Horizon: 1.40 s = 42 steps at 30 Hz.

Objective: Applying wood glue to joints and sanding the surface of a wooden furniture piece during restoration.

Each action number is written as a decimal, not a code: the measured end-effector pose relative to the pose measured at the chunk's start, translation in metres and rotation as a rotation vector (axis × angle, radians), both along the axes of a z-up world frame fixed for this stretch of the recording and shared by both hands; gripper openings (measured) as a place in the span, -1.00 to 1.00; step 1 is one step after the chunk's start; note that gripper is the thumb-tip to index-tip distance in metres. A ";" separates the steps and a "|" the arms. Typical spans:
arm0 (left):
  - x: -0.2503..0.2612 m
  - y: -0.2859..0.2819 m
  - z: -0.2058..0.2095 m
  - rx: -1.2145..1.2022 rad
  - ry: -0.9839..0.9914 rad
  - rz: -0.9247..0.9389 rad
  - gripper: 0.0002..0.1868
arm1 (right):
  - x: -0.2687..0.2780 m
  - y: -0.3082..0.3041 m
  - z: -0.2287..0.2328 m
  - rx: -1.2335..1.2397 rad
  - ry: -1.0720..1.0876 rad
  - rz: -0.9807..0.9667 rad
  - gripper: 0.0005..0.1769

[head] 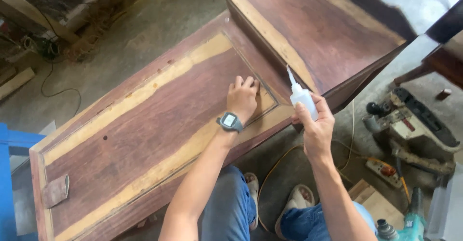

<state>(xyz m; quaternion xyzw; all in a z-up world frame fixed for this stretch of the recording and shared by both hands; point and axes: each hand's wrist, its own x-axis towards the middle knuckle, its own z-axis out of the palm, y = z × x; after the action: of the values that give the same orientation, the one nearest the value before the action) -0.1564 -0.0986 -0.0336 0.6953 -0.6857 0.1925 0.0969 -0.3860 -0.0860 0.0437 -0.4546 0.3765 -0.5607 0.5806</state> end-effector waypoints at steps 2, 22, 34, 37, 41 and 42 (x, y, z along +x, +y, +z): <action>-0.003 0.003 0.009 -0.004 -0.001 -0.016 -0.54 | -0.002 -0.001 0.004 -0.012 -0.002 -0.007 -0.59; 0.005 0.000 -0.008 0.029 0.086 -0.071 -0.45 | -0.002 -0.002 0.016 -0.023 -0.005 -0.035 -0.60; 0.031 0.028 -0.034 -0.023 0.154 -0.098 -0.46 | -0.003 0.001 0.008 -0.040 -0.010 -0.046 -0.62; 0.041 0.072 0.025 -0.209 0.387 -0.067 -0.42 | -0.006 0.003 0.019 -0.002 -0.032 -0.023 -0.60; 0.082 0.118 0.052 -0.162 0.196 0.316 -0.39 | -0.007 0.003 0.015 -0.003 -0.027 -0.013 -0.60; 0.073 0.119 0.066 0.006 0.190 0.405 -0.47 | -0.006 0.002 0.015 0.000 -0.023 -0.011 -0.60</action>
<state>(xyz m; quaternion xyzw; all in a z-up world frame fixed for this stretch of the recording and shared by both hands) -0.0834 0.0208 0.0323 0.8341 -0.5204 0.1394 0.1183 -0.3924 -0.0840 0.0586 -0.4461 0.3725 -0.5690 0.5818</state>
